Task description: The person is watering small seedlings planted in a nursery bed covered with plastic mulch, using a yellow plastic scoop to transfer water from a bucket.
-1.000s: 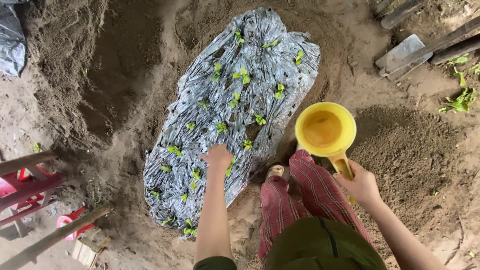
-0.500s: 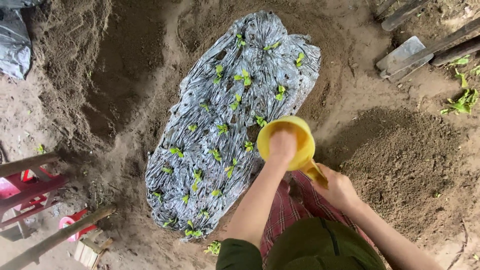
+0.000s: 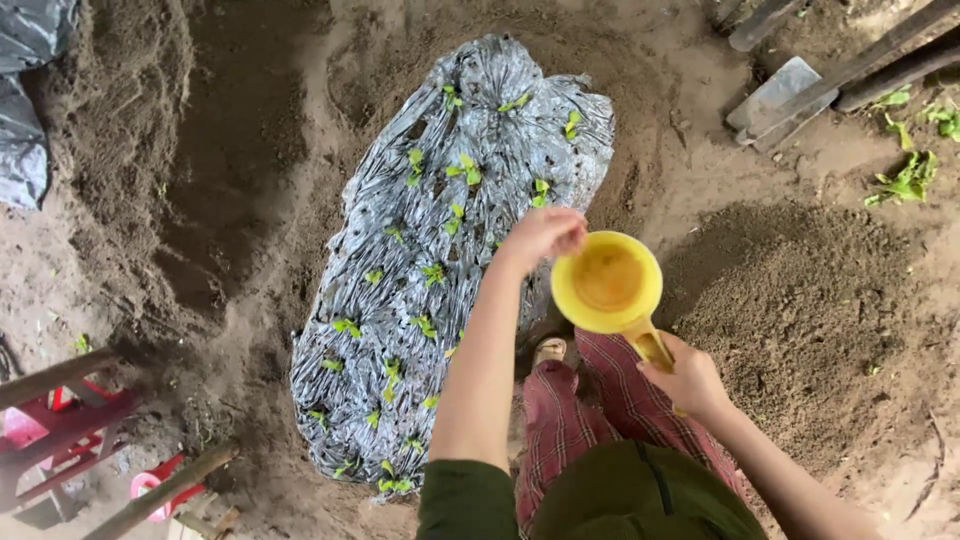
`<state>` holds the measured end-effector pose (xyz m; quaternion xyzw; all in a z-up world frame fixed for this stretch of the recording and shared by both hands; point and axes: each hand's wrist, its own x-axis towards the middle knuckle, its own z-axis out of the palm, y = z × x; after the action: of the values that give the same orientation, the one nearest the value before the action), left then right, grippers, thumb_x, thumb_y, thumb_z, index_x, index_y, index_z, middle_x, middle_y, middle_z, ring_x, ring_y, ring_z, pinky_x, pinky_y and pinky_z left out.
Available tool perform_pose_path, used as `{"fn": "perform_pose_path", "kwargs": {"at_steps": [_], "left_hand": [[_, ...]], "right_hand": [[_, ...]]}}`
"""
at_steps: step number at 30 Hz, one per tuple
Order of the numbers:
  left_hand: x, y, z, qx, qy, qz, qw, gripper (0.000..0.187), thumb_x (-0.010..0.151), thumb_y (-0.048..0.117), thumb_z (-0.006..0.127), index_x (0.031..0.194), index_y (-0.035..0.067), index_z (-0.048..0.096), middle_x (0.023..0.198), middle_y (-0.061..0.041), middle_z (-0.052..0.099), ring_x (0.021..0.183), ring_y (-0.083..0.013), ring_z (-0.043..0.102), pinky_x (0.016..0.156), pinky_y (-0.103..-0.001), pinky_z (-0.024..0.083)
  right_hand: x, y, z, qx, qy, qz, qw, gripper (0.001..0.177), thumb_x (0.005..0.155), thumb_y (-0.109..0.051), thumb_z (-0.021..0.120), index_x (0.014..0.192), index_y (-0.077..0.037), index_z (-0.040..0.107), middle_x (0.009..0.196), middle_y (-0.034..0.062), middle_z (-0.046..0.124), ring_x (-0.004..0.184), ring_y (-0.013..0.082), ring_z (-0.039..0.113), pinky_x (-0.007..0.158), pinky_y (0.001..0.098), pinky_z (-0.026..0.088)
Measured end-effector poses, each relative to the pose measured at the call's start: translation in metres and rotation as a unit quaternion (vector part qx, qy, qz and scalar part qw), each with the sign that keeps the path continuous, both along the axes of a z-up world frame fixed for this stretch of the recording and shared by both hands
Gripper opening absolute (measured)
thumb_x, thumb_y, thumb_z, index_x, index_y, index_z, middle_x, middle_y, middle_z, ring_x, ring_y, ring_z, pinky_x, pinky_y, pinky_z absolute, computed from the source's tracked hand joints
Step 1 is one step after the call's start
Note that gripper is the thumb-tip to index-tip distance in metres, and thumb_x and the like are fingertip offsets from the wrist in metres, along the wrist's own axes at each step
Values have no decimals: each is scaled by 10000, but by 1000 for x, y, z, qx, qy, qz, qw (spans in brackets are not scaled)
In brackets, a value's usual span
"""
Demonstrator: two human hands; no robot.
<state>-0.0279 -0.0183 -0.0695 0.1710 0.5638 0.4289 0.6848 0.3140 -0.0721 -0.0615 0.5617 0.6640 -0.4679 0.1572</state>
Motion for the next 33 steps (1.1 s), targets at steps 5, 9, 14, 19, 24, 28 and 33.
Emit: {"fn": "perform_pose_path", "kwargs": {"at_steps": [5,9,14,19,24,28,33], "left_hand": [[-21,61,44,42,230,26,972,545,1044,295,583,1537,112,440,1492,-163,532,1394,-288,503,1166,-472,405],[-36,82,67,101,218,60,969,545,1081,113,490,1583,23,298,1568,-254,402,1474,-336,378,1253,-474,287],[-48,69,5,25,303,7,953,561,1079,141,476,1598,38,288,1596,-221,368,1509,-347,291,1242,-519,252],[-22,29,15,-136,421,-245,863,549,1027,317,468,1542,129,433,1551,-162,455,1473,-365,368,1172,-608,305],[61,1,62,143,577,-94,799,246,963,98,522,1027,-18,729,1059,-261,693,1029,-466,653,925,-576,519],[113,-34,-27,91,483,-216,844,218,835,186,539,743,68,696,845,-155,706,880,-383,712,802,-464,587],[73,-48,-30,-119,519,-357,767,255,918,140,543,929,64,787,901,-161,751,889,-328,758,704,-447,631]], "right_hand": [[-8,24,49,-4,-7,-69,998,661,872,-275,776,1458,-36,588,1157,239,755,1066,381,738,930,514,589],[2,28,48,30,-7,-78,996,753,773,-328,819,1428,-23,605,1210,269,727,1142,443,680,957,530,554],[-12,31,71,11,-9,-110,994,718,801,-270,812,1436,-8,601,1233,276,714,1161,434,674,964,532,556],[5,24,22,9,-16,-101,995,731,760,-264,845,1419,-34,626,1258,240,719,1188,401,664,977,501,554],[-2,18,13,4,-21,-54,998,653,826,-300,785,1421,-76,636,1197,203,757,1125,363,719,977,471,576],[-5,6,-1,24,-8,12,1000,670,821,-341,786,1414,-79,615,1188,244,747,1125,399,707,953,515,581],[-41,-3,39,25,75,89,993,523,871,-205,741,1371,-90,639,1103,190,781,1035,337,767,907,419,636]]}}
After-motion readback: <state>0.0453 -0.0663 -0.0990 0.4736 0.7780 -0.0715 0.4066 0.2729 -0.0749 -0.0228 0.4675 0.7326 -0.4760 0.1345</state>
